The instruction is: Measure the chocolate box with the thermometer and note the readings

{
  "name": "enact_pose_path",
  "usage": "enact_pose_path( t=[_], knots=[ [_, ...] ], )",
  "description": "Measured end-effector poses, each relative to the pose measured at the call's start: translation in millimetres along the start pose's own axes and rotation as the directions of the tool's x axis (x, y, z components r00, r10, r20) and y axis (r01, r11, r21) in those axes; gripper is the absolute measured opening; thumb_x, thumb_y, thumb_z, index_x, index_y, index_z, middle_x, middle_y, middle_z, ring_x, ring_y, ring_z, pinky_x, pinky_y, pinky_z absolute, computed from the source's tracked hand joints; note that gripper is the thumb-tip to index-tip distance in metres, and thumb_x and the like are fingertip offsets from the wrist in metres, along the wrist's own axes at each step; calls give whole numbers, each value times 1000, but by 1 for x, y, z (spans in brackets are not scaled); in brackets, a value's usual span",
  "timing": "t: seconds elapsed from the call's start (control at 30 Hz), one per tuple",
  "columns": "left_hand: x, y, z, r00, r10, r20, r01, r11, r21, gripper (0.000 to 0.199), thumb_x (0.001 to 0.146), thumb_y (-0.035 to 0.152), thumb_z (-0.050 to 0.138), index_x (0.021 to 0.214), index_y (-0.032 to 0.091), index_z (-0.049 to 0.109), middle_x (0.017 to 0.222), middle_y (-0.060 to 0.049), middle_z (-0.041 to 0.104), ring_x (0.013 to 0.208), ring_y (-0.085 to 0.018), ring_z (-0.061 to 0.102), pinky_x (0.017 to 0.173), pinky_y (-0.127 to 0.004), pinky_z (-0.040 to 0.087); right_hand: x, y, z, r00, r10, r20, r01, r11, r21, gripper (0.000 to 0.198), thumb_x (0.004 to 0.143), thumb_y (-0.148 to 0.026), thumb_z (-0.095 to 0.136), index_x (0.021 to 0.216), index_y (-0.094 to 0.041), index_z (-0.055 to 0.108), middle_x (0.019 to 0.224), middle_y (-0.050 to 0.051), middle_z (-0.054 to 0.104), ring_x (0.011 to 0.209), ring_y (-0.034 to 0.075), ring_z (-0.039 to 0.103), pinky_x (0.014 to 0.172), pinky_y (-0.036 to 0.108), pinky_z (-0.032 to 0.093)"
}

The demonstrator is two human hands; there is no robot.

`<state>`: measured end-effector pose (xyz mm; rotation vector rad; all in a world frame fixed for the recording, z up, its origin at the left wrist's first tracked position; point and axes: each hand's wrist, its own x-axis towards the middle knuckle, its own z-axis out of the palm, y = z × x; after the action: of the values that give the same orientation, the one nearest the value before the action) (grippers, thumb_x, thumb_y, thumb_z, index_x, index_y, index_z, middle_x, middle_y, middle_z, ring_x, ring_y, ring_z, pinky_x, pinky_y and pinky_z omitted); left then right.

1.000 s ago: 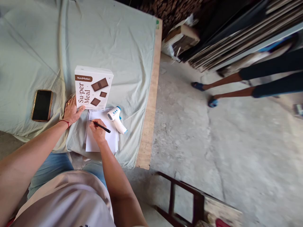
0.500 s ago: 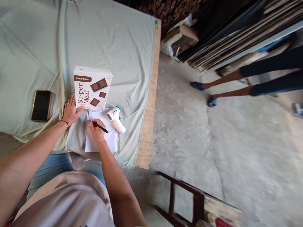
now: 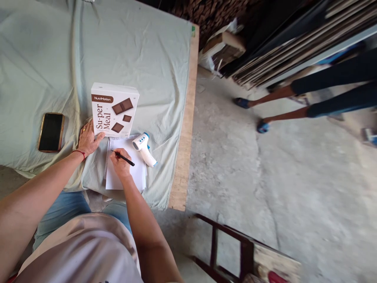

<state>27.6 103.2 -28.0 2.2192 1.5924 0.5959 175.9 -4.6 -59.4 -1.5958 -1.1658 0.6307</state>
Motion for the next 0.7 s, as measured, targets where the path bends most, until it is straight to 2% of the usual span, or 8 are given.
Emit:
enact_pose_path(
  t=[0.7],
  knots=[
    [0, -1, 1, 1000, 10, -19, -11, 1000, -15, 84, 92, 67, 31, 151, 8, 31, 149, -21, 47, 138, -34, 43, 114, -45, 30, -1, 2, 0, 1000, -9, -19, 9, 1000, -24, 9, 79, -29, 51, 78, -22, 56, 67, -3, 57, 60, 14, 51, 63, 29, 46]
  ],
)
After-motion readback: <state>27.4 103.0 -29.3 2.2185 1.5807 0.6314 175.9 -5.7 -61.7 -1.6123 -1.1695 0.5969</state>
